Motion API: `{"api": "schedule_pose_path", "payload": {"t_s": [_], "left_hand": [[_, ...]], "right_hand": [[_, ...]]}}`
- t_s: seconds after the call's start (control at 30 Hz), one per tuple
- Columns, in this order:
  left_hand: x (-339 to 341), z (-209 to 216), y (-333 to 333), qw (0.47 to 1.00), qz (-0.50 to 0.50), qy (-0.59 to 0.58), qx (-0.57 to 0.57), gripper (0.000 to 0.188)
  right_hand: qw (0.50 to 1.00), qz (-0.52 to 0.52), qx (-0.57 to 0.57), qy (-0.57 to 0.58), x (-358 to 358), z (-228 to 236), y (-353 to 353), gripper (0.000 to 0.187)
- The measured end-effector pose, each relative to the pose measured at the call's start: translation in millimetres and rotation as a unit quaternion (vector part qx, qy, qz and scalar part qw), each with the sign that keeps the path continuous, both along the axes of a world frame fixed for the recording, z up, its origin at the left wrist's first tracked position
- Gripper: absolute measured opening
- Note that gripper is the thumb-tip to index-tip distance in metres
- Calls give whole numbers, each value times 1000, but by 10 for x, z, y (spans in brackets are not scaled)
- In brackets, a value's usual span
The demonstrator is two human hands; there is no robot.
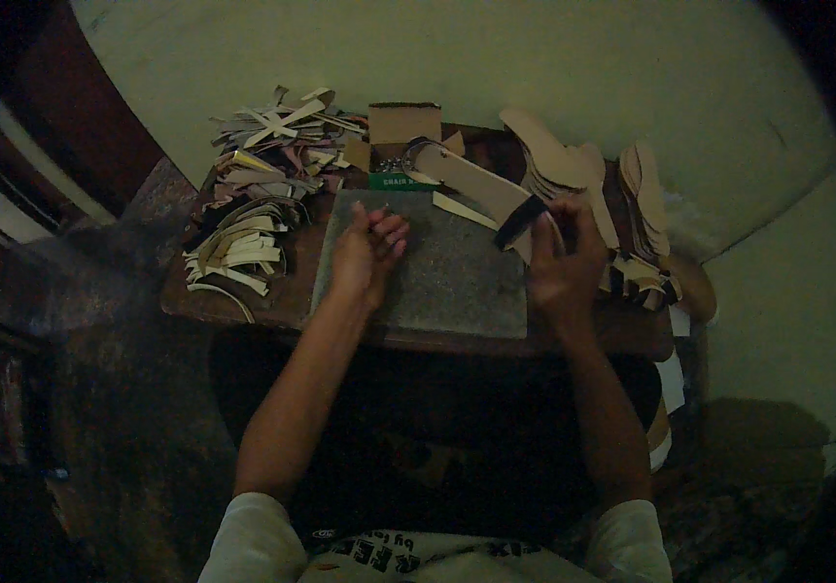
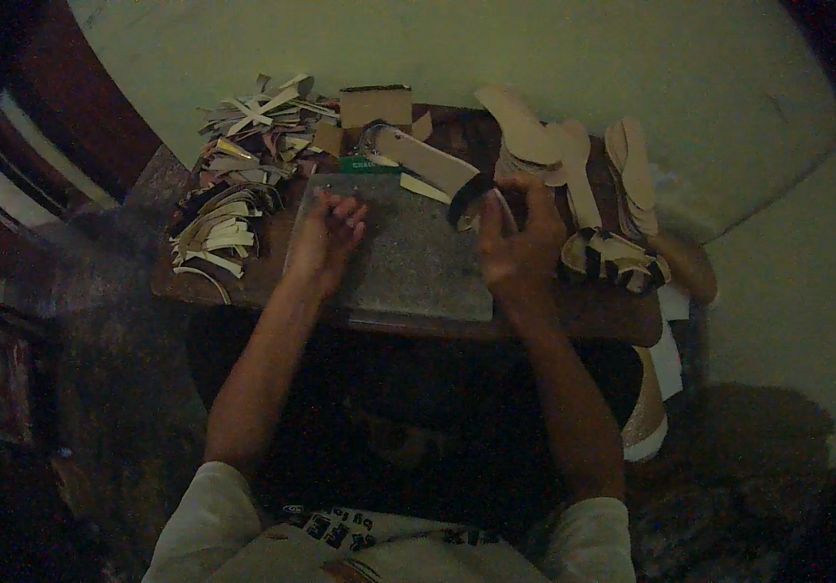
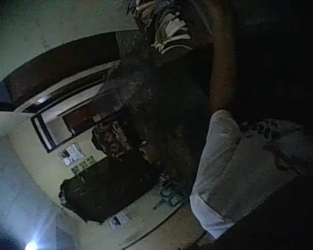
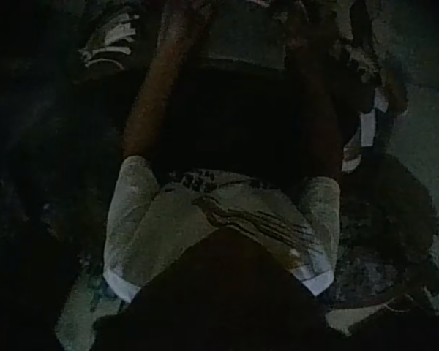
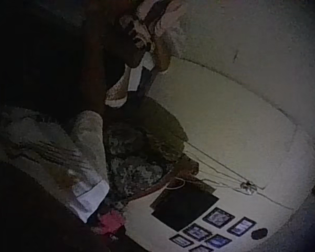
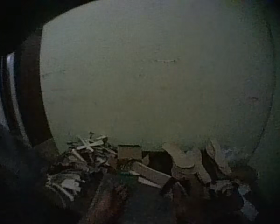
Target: The person assembles a sandal by attaching a black strap to a beige sole using small metal fasteners. They position the strap, insert the fasteners, and press them into place to secure the components. After completing the sandal, they place it on a pile of finished items and pick up a new sole to begin the process again.
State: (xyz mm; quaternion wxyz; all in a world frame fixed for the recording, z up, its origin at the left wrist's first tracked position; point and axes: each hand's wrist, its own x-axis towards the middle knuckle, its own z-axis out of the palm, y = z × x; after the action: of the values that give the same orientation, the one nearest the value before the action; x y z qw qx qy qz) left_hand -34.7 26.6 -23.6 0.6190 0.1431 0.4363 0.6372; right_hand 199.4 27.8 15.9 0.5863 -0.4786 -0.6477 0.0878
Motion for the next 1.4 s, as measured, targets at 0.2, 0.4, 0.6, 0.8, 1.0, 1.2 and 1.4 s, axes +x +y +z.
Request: {"api": "schedule_pose_path", "payload": {"t_s": [0.2, 0.4, 0.6, 0.8, 1.0, 1.2, 1.4], "left_hand": [[-203, 72, 51, 902, 119, 382, 161, 30], [19, 565, -177, 555, 116, 736, 370, 22], [96, 582, -333, 547, -23, 757, 356, 31], [136, 611, -378, 570, -81, 736, 356, 25], [194, 506, -367, 637, -91, 668, 374, 22], [250, 373, -337, 755, -92, 580, 292, 20], [171, 441, -299, 888, -117, 423, 138, 17]], "right_hand": [[995, 59, -80, 25, -68, 65, -74, 18], [988, 143, -44, -32, -97, 144, -118, 19], [972, 206, -103, -43, -118, 106, -126, 21], [971, 212, -60, -90, -116, 149, -176, 26], [969, 228, 12, -90, -174, 145, -159, 25], [966, 232, -94, -69, -138, 99, -101, 23], [959, 214, -176, 59, -79, 17, -16, 36]]}}
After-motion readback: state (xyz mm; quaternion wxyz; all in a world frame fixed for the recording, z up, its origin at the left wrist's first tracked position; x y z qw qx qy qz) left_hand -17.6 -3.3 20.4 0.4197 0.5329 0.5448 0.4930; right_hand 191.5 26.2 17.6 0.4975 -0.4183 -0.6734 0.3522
